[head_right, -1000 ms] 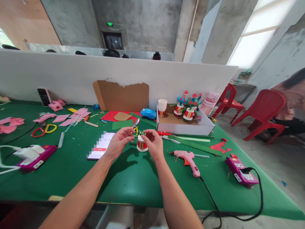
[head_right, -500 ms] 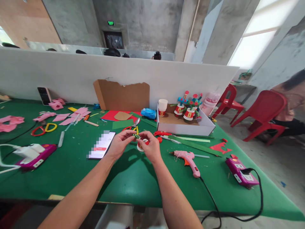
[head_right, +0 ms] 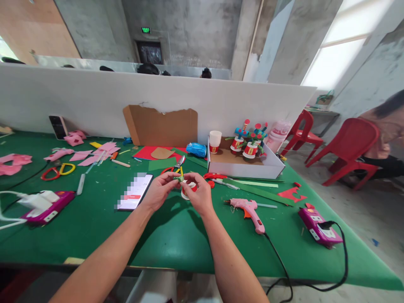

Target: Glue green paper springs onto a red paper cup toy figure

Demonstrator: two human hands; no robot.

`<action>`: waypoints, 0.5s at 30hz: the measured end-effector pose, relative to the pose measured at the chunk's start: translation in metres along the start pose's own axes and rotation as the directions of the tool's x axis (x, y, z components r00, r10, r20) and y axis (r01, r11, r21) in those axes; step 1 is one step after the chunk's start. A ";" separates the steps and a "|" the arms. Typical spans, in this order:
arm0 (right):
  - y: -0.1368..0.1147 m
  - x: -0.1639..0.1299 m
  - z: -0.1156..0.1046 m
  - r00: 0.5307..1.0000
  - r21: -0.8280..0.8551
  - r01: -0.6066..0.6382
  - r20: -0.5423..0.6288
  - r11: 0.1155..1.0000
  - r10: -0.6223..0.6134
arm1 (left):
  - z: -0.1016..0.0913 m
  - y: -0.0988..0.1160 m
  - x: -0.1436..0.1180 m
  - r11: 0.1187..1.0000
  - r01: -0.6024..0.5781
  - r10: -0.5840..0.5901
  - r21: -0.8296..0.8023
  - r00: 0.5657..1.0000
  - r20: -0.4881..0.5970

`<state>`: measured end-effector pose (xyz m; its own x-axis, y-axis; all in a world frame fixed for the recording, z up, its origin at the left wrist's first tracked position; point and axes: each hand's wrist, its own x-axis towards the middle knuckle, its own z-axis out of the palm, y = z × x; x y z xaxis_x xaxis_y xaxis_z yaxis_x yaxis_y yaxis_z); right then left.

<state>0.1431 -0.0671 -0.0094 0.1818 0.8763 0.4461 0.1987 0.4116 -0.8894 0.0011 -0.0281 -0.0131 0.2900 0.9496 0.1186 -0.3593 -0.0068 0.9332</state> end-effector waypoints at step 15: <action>0.002 0.001 0.000 0.999 -0.061 0.023 0.035 0.998 -0.021 | 0.000 0.000 0.000 0.998 0.043 -0.042 -0.044 0.999 0.023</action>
<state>0.1436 -0.0657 -0.0109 0.1438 0.8757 0.4610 0.2616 0.4156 -0.8711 0.0009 -0.0283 -0.0132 0.3248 0.9418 0.0867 -0.3850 0.0479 0.9217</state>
